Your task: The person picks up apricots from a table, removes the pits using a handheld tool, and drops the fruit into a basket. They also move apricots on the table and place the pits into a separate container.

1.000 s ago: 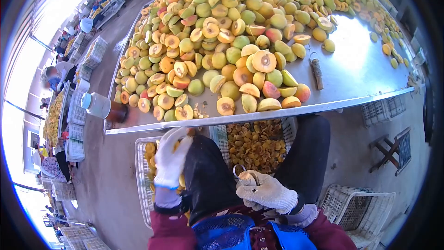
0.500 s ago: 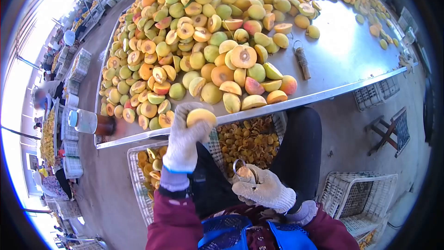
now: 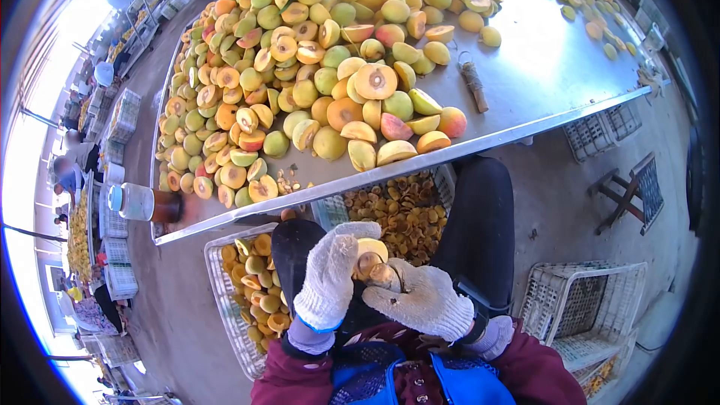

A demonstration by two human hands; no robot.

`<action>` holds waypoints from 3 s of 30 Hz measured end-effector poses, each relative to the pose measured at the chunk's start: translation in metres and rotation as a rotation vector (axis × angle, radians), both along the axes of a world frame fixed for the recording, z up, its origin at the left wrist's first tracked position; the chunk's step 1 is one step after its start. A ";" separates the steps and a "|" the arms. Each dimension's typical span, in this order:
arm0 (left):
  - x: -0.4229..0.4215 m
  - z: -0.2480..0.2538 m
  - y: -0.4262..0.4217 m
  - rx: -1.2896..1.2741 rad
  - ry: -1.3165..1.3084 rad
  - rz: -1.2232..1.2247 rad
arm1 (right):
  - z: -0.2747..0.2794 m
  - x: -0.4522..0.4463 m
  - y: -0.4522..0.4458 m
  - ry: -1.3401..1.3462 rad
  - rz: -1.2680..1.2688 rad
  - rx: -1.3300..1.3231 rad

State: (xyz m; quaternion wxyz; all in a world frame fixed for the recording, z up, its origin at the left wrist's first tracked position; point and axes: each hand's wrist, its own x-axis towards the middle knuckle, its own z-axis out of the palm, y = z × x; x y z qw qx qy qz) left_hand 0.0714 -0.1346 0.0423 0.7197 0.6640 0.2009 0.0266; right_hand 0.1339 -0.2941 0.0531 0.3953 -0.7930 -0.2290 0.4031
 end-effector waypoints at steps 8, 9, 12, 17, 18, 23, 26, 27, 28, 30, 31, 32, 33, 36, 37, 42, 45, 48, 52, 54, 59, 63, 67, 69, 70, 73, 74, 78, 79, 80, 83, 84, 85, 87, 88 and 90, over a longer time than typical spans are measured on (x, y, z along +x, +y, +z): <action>0.005 0.013 -0.041 -0.101 -0.203 0.217 | 0.004 0.000 -0.008 0.336 0.020 0.157; 0.007 0.016 -0.042 -0.085 -0.214 0.206 | 0.001 0.000 -0.010 0.336 0.020 0.158; 0.009 0.024 -0.033 -0.026 -0.083 0.067 | -0.003 0.000 -0.015 0.747 0.013 0.209; 0.017 0.041 -0.037 0.238 -0.018 0.023 | -0.004 0.003 -0.023 1.055 0.074 0.325; 0.017 0.038 -0.034 0.238 -0.017 0.023 | -0.005 0.004 -0.025 1.056 0.074 0.325; 0.019 0.032 -0.020 0.672 -0.513 -0.204 | -0.010 0.017 -0.029 1.346 0.292 0.318; 0.018 0.020 -0.021 0.377 -0.556 -0.238 | -0.040 -0.009 -0.023 1.302 0.209 0.738; 0.017 0.019 -0.025 0.102 -0.537 -0.231 | -0.032 -0.011 -0.026 1.379 0.083 0.719; 0.014 0.025 -0.027 0.102 -0.539 -0.230 | -0.031 -0.010 -0.026 1.378 0.084 0.717; 0.009 0.042 -0.034 -0.171 -0.092 -0.092 | -0.032 -0.005 -0.024 1.688 0.175 0.815; 0.025 0.025 -0.033 -0.127 -0.318 -0.227 | -0.032 0.001 -0.021 1.676 0.487 0.650; 0.027 0.022 -0.042 -0.443 -0.074 -0.027 | -0.036 0.007 -0.016 1.633 0.796 0.473; 0.027 0.015 -0.036 -0.440 -0.041 0.086 | -0.065 -0.019 -0.020 1.667 0.760 0.616; 0.010 0.002 0.004 -0.037 -0.057 0.294 | -0.085 -0.032 -0.016 1.465 0.117 0.695; -0.006 -0.001 0.021 0.052 -0.147 0.366 | -0.061 -0.001 -0.030 1.485 0.246 0.557; -0.078 -0.006 0.111 1.115 0.546 0.269 | -0.024 0.008 -0.019 1.278 0.283 0.432; -0.041 0.000 0.094 1.269 0.017 0.247 | -0.017 0.011 -0.012 1.163 0.251 0.320; 0.034 0.006 0.052 0.844 -0.217 0.067 | -0.017 0.010 -0.011 1.164 0.195 0.296; 0.124 -0.006 0.059 1.589 -0.365 -0.398 | -0.015 0.013 -0.014 1.138 0.127 0.273; 0.150 -0.027 0.078 1.599 -0.175 -0.517 | -0.017 0.013 -0.015 1.204 0.068 0.313; 0.155 -0.039 0.102 1.492 0.164 -0.394 | -0.011 0.018 -0.014 1.218 0.010 0.290; 0.127 -0.046 0.120 1.310 0.170 -0.247 | -0.023 0.014 -0.012 1.143 -0.049 0.338; 0.113 -0.029 0.118 1.184 0.312 -0.245 | -0.029 0.011 -0.010 1.129 -0.016 0.347; 0.098 -0.033 0.111 0.586 0.079 0.016 | -0.030 0.009 -0.011 1.062 -0.101 0.401; 0.092 -0.032 0.104 0.129 -0.030 0.161 | -0.027 0.009 -0.012 1.065 -0.108 0.403; 0.069 -0.001 0.059 -0.166 -0.133 0.146 | -0.019 0.009 -0.009 0.834 -0.123 0.318; 0.062 0.006 0.043 -0.232 -0.116 0.147 | -0.018 0.009 -0.008 0.743 -0.098 0.275; 0.036 -0.010 0.018 -0.263 -0.106 0.006 | -0.009 0.011 -0.006 0.417 -0.024 0.123; 0.031 -0.003 0.008 -0.266 -0.066 0.016 | -0.010 0.009 -0.006 0.420 -0.029 0.118; 0.028 -0.004 0.003 -0.271 -0.060 0.014 | -0.012 0.007 -0.005 0.319 -0.040 0.102; 0.020 -0.009 -0.005 -0.291 -0.019 0.011 | -0.012 0.004 -0.006 0.192 -0.063 0.087; 0.019 -0.009 -0.007 -0.289 -0.020 0.009 | -0.011 0.004 -0.006 0.162 -0.074 0.088; 0.017 -0.010 -0.009 -0.279 -0.020 0.034 | -0.012 0.002 -0.006 0.162 -0.077 0.089; 0.018 -0.009 -0.017 -0.270 -0.022 0.061 | -0.017 -0.001 -0.006 0.056 -0.097 0.067; 0.019 -0.007 -0.024 -0.233 -0.118 0.055 | -0.015 0.000 -0.006 0.055 -0.096 0.067; 0.019 -0.001 -0.030 -0.196 -0.211 0.046 | -0.009 0.003 -0.010 0.325 -0.114 0.176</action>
